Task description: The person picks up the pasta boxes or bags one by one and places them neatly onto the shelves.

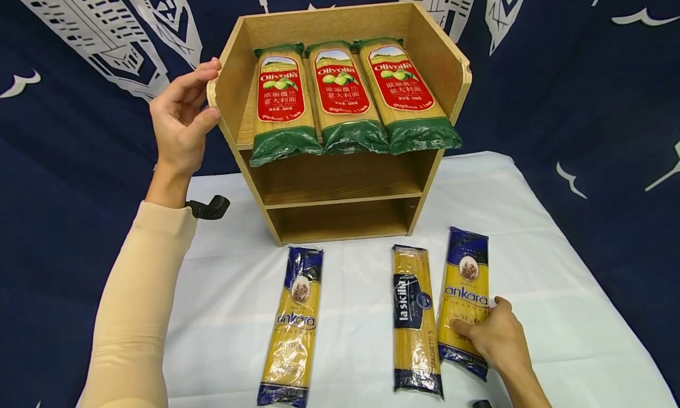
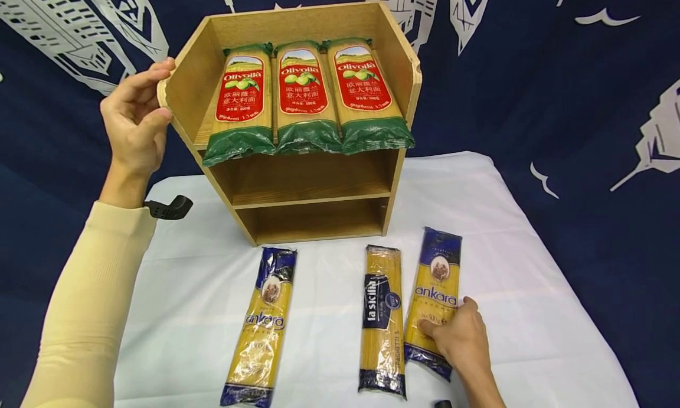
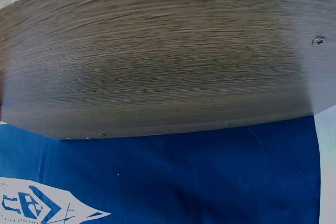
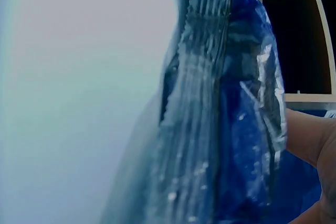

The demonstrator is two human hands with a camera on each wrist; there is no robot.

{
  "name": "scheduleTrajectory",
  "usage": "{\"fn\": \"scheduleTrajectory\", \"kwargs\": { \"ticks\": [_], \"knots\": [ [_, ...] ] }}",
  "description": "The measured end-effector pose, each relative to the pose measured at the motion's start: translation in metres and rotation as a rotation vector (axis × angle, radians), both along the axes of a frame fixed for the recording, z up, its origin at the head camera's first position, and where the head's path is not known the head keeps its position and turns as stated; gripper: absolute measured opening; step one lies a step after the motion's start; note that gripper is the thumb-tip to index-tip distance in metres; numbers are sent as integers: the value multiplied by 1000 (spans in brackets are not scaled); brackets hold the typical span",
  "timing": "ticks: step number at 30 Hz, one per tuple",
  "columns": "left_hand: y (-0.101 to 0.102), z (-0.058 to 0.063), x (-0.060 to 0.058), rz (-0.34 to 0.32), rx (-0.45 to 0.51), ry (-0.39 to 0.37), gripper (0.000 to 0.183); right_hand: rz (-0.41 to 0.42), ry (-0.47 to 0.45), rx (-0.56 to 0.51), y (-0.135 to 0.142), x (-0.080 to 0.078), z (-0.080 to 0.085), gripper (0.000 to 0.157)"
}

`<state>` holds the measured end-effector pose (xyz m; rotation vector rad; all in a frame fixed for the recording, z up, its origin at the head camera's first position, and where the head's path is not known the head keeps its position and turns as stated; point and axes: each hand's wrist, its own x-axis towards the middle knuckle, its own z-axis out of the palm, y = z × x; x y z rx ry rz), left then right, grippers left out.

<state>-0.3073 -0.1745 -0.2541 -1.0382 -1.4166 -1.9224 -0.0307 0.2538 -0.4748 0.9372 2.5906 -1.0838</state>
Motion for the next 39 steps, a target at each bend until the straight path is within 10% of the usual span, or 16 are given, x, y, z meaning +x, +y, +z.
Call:
{"fn": "scheduleTrajectory", "kwargs": {
  "ticks": [16,25,33,39],
  "knots": [
    [-1,-2,0,-4,-2,-8,66,38,6,-173,14,3,-3,66],
    [-1,0,-1,-7,-9,4,59,-27,44,-170,10,5,-5,67],
    [0,1,-1,1,-32,3,68,-77,125,-643,30,10,-12,62],
    [-2,1,0,14,-36,3,65,-102,180,-1044,45,12,-6,19]
  ]
}}
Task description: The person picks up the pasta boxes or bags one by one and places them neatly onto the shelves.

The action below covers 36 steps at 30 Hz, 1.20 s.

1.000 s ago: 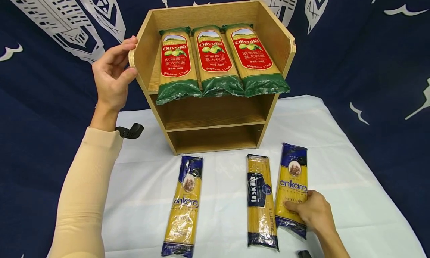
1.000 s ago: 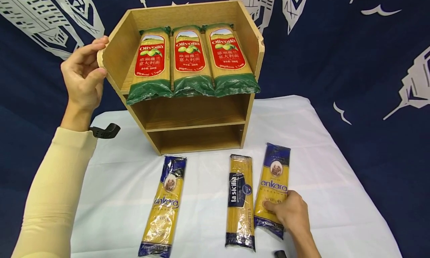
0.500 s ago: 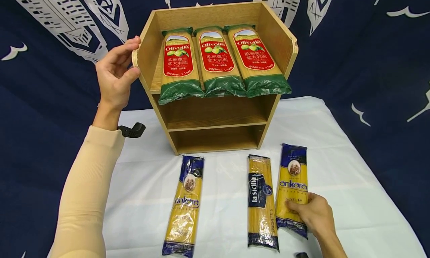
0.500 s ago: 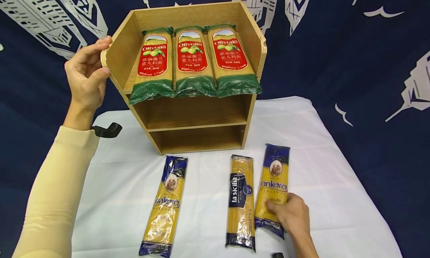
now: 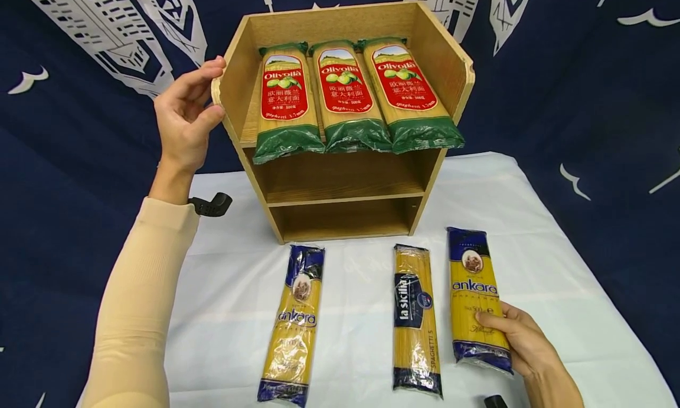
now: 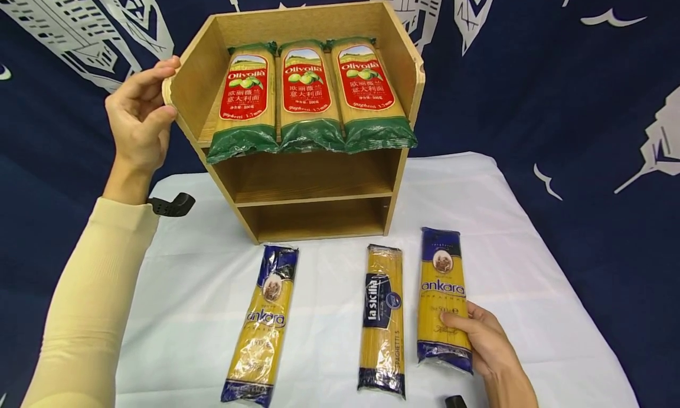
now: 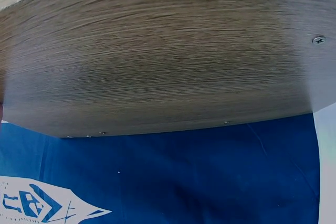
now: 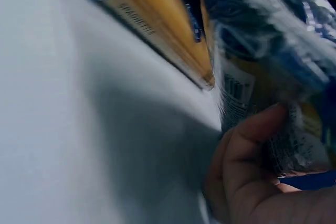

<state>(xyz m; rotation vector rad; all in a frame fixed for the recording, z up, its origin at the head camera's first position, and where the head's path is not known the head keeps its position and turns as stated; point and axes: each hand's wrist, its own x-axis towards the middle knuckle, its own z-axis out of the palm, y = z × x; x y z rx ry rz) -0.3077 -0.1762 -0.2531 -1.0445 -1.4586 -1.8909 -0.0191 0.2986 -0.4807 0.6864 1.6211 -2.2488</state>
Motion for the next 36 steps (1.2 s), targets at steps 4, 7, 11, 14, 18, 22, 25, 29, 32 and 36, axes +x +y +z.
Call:
{"fn": "scheduleTrajectory", "kwargs": {
  "ticks": [4,7,11,14,18,22,25,29,32,36],
  "knots": [
    [0,0,0,0,0,6,65,32,45,-63,5,1,2,20],
    [1,1,0,-7,-4,10,65,27,72,-47,7,3,2,18],
    [2,1,0,-17,-6,13,64,23,156,-83,8,12,2,25],
    [2,2,0,-14,-1,14,62,61,279,-169,9,19,4,35],
    [1,1,1,-10,7,9,60,108,383,-226,11,26,14,42],
    [1,1,1,-15,8,7,60,127,368,-191,11,33,26,45],
    [1,1,1,-10,5,10,57,174,398,-181,10,37,34,47],
    [0,1,1,-9,3,11,56,254,481,-235,6,41,43,46],
    [0,1,1,-11,-4,9,57,305,540,-264,1,42,48,47],
    [0,1,1,-4,-9,8,57,364,593,-258,-7,42,52,53]
  ]
}}
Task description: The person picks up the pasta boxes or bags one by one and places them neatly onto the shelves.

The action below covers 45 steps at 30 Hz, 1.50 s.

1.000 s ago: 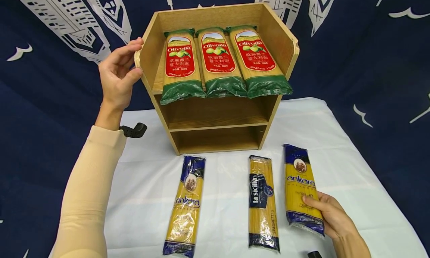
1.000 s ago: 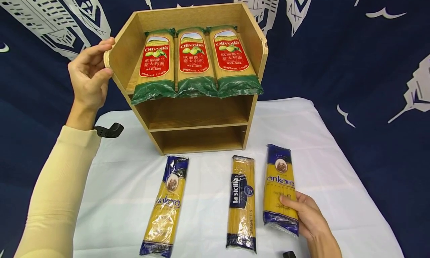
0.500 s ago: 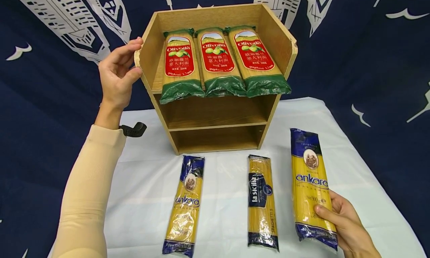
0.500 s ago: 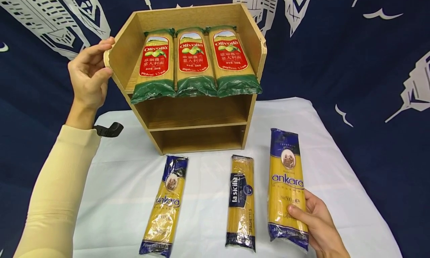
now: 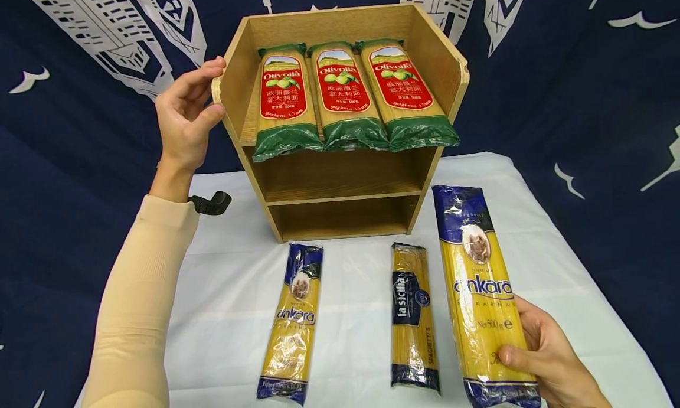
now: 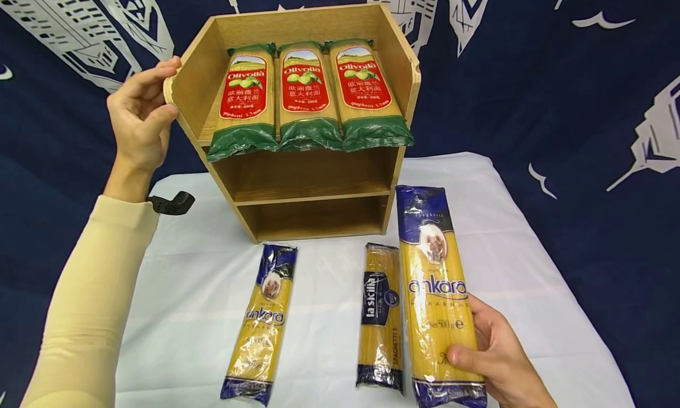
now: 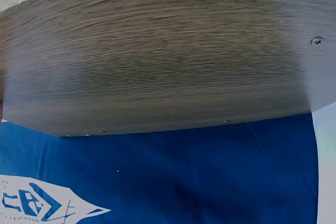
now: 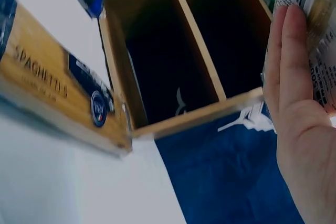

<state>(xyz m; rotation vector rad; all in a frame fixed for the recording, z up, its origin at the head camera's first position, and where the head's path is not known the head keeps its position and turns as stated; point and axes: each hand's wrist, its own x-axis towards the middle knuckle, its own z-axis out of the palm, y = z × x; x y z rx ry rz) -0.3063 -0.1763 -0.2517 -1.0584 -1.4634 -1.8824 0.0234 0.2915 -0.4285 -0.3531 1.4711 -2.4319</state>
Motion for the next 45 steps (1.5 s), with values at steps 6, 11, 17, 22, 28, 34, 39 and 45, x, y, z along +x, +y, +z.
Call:
{"fn": "scheduleTrajectory", "kwargs": {
  "ticks": [6,11,17,22,28,34,39,45],
  "knots": [
    [0,0,0,-11,16,-11,58,38,-11,29,-13,-6,3,59],
    [0,-2,-1,-14,23,-18,62,76,34,46,-26,-21,1,63],
    [1,-2,-1,-13,8,-17,71,106,115,20,-33,-43,-5,63],
    [2,-3,-1,-18,9,-33,73,98,85,34,-36,-57,-5,64],
    [-2,-2,-1,4,2,-1,70,109,75,50,-46,-66,-4,65],
    [-2,-1,-2,1,5,1,71,105,46,1,-55,-76,-5,61],
    [-1,-2,-3,-1,-7,1,71,55,52,-11,-56,-83,-6,55],
    [0,-2,-3,10,-2,-1,74,35,51,-7,-57,-98,-1,54]
  ]
}}
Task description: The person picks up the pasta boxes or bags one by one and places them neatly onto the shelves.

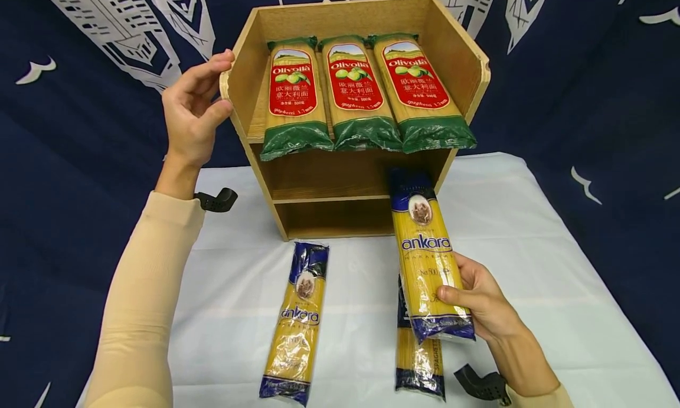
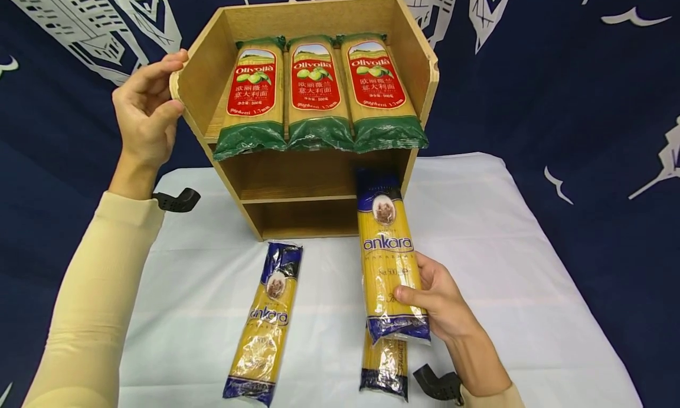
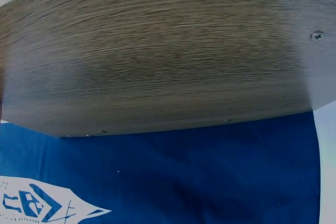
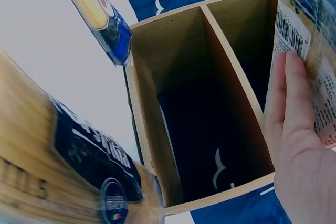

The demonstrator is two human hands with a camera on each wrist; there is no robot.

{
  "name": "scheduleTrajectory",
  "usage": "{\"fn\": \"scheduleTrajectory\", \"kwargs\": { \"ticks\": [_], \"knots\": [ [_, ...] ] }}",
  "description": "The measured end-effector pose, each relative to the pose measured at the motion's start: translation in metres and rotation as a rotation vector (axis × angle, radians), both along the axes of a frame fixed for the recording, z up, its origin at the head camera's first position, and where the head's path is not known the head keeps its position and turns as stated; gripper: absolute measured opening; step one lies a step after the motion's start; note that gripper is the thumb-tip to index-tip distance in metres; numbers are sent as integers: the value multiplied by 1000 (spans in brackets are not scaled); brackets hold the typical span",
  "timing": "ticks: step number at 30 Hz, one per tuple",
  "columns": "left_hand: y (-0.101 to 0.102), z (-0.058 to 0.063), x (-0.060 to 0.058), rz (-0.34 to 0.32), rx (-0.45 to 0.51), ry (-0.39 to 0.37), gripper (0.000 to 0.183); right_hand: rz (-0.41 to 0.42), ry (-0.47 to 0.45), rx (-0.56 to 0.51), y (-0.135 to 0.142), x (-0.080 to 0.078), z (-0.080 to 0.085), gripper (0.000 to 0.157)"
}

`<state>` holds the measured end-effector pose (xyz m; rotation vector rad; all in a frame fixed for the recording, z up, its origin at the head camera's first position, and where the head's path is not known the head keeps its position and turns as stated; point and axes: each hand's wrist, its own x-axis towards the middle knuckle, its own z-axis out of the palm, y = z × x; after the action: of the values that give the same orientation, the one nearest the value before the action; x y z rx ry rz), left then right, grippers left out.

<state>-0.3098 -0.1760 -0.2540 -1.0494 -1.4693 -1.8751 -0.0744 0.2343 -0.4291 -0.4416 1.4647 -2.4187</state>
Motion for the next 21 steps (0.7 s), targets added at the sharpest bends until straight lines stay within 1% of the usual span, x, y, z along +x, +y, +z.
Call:
{"fn": "scheduleTrajectory", "kwargs": {
  "ticks": [7,10,13,18,21],
  "knots": [
    [0,1,0,-9,-1,-2,77,17,51,-35,-2,-24,2,48],
    [0,1,-1,-10,-9,7,77,18,56,-41,-1,-33,5,46],
    [0,1,-1,-8,-11,15,76,6,26,-35,0,-41,9,42],
    [-2,0,0,4,-22,23,75,-19,-58,-5,-2,-54,16,36],
    [-3,1,0,13,-33,32,75,-36,-83,-2,-4,-62,19,32]
  ]
}}
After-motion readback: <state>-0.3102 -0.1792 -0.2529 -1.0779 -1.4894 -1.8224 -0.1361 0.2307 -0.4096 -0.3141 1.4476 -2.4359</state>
